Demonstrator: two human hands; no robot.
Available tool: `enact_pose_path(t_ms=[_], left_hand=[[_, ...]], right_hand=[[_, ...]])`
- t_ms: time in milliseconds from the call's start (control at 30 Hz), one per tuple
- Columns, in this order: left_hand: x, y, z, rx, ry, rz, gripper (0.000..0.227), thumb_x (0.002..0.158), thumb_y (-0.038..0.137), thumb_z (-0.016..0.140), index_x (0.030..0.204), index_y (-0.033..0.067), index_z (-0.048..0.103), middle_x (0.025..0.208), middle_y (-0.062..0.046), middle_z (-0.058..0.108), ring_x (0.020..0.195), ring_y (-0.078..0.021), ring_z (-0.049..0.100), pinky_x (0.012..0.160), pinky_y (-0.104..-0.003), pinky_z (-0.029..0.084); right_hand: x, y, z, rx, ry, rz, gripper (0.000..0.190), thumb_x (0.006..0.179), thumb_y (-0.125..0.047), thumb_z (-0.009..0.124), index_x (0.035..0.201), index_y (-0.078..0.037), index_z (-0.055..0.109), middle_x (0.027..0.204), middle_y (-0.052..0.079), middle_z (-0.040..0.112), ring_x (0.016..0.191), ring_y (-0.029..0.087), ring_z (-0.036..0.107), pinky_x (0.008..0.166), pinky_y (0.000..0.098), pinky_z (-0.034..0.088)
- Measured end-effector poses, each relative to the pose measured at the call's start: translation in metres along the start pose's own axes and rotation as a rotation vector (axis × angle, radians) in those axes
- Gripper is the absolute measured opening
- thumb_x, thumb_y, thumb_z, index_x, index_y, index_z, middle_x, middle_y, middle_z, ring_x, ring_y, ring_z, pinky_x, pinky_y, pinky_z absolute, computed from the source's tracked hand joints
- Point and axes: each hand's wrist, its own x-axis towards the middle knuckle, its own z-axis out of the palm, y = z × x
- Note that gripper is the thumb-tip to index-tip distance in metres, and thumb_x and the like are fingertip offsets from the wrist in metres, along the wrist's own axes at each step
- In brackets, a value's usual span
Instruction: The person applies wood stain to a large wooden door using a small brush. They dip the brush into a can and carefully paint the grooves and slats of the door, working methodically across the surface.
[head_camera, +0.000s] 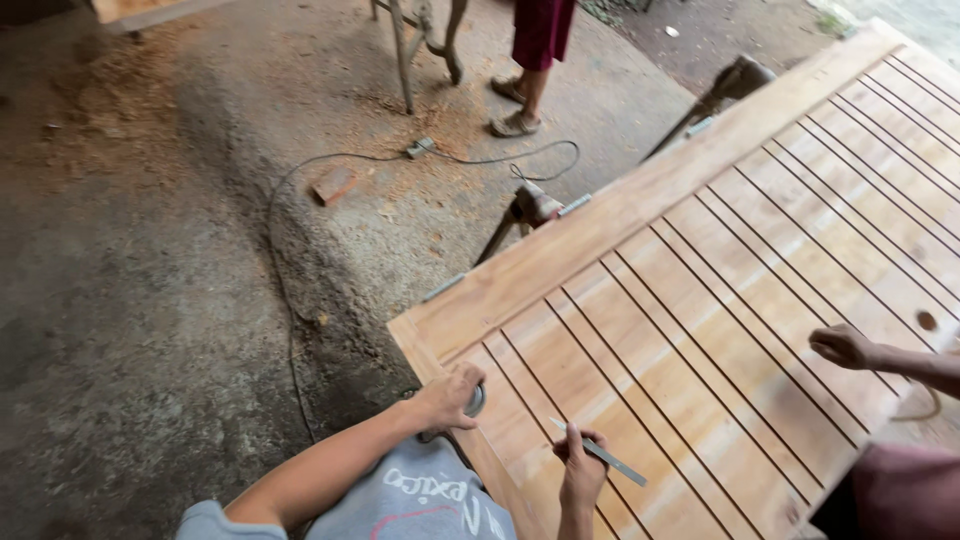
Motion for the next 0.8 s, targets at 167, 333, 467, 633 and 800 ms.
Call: enact_pose_path(t_ms=[167,333,467,633,800], left_hand=[[0.023,0.004,-0.015,-0.009,-0.027,0.088,0.081,0.066,0.026,0.087,0.133,0.0051,0.046,0.127,-0.020,0.052,0.119,-0.0398,0.054,0.101,-0.045,0.048],[0.062,0.002,-0.022,-0.002,-0.040,0.214,0.082,0.065,0.029,0.085,0.134,0.0040,0.049,0.126,-0.019,0.054,0.118,-0.0390,0.054,0.102,-0.046,0.047],[0.077,-0.007,-0.027,0.039,-0.050,0.349,0.085,0.063,0.033,0.086,0.133,0.0027,0.049,0.127,-0.018,0.055,0.118,-0.0403,0.053,0.101,-0.048,0.046],[0.073,-0.016,-0.036,-0.358,-0.115,0.288,0.076,0.082,0.045,0.076,0.139,0.0033,0.047,0.130,-0.022,0.054,0.122,-0.0395,0.056,0.106,-0.047,0.046],[0.075,-0.027,-0.049,-0.476,-0.165,0.378,0.081,0.082,0.050,0.072,0.143,0.0025,0.047,0.131,-0.025,0.055,0.125,-0.0403,0.055,0.108,-0.046,0.045]], right_hand=[[-0.008,-0.011,0.013,-0.046,0.036,-0.048,0.027,0.090,-0.013,0.079,0.096,-0.005,0.054,0.072,0.009,0.066,0.062,0.017,0.064,0.060,0.0306,0.056],[-0.019,-0.020,0.038,-0.100,0.090,-0.098,0.031,0.090,-0.006,0.080,0.112,0.005,0.062,0.091,0.015,0.071,0.078,0.023,0.071,0.071,0.0352,0.061],[-0.018,-0.025,0.061,-0.182,-0.060,-0.133,0.064,0.088,-0.002,0.072,0.145,-0.003,0.045,0.140,0.020,0.061,0.101,0.025,0.071,0.075,0.0348,0.059],[-0.012,-0.039,0.093,0.117,-0.117,0.113,0.077,0.090,-0.034,0.053,0.160,-0.026,0.021,0.161,-0.002,0.034,0.124,0.031,0.057,0.088,0.0526,0.053],[-0.012,-0.042,0.117,0.117,0.120,0.369,0.070,0.097,-0.036,0.044,0.161,-0.029,0.018,0.146,0.001,0.044,0.111,0.030,0.057,0.083,0.0541,0.050]])
